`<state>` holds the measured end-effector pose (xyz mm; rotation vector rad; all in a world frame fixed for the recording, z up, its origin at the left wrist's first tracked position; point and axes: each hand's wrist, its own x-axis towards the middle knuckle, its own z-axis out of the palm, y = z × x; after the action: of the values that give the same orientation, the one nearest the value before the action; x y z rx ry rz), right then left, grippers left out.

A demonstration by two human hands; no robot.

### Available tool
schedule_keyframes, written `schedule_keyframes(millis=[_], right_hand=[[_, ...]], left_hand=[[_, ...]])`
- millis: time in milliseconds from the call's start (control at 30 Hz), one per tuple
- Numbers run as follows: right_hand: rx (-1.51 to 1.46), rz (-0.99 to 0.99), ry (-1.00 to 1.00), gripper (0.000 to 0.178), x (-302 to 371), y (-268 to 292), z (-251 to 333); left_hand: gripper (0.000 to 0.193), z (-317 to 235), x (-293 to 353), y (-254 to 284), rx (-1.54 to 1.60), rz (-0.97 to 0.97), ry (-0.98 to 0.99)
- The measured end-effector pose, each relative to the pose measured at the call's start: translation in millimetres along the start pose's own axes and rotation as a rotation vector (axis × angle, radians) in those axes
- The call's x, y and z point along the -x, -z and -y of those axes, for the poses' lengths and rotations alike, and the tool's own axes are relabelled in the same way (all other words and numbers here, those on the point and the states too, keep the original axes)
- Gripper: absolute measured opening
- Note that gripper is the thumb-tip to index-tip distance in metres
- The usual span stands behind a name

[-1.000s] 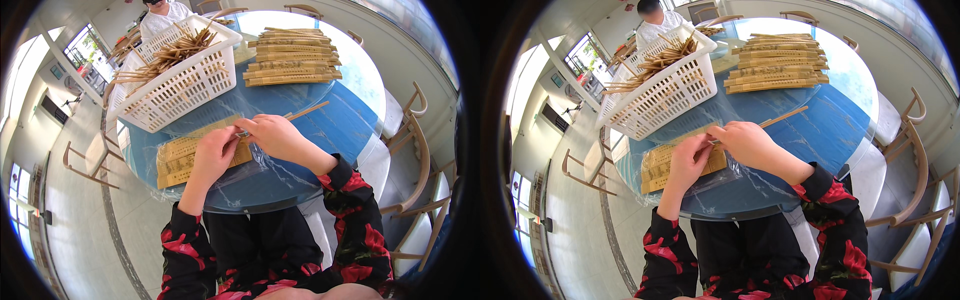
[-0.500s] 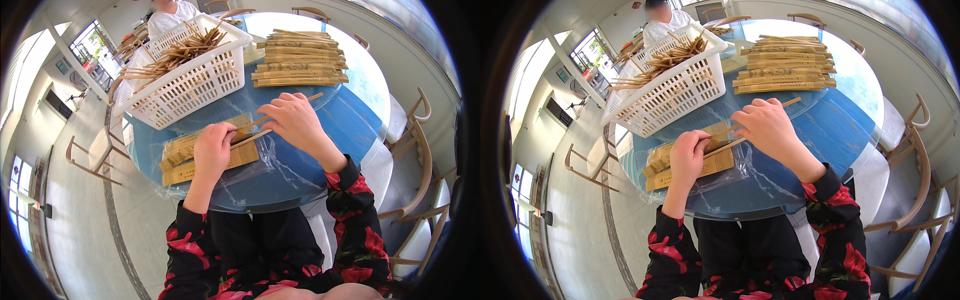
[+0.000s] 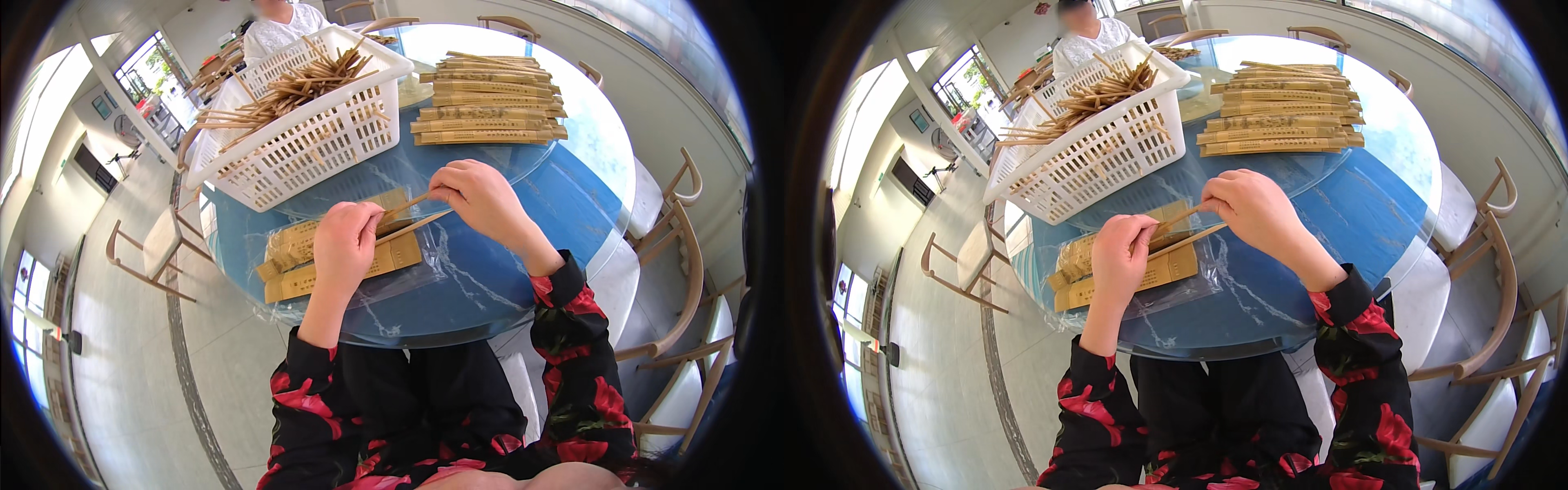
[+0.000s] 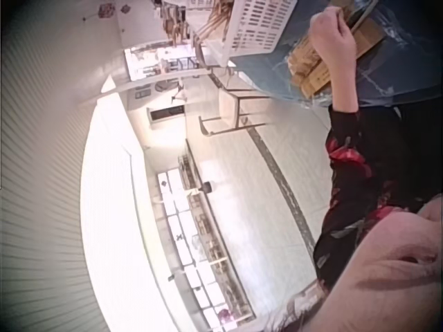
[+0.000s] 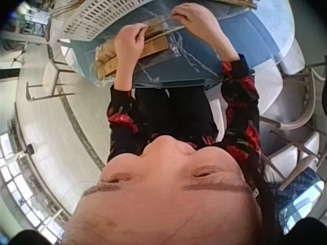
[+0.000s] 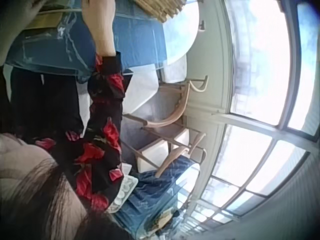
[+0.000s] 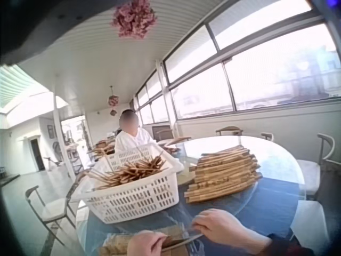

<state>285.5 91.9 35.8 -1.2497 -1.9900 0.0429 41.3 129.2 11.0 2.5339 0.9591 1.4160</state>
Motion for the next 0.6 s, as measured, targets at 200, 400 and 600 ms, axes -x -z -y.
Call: schedule_keyframes(millis=[200, 400, 600], right_hand=[[-0.293, 0.054, -0.010, 0.010, 4.9, -33.5, 16.7], [-1.061, 0.272, -0.322, 0.022, -0.7, -5.1, -3.7], [-1.197, 0.290, -0.326, 0.020, 1.5, -9.4, -1.2]], left_hand=[[0.003, -10.0, 0.4, 0.7, -0.012, 0.086, 0.007], [0.001, -3.8, 1.9, 2.0, -0.032, -0.022, 0.040], [0.001, -5.8, -0.3, 2.6, 0.007, -0.036, -0.010]])
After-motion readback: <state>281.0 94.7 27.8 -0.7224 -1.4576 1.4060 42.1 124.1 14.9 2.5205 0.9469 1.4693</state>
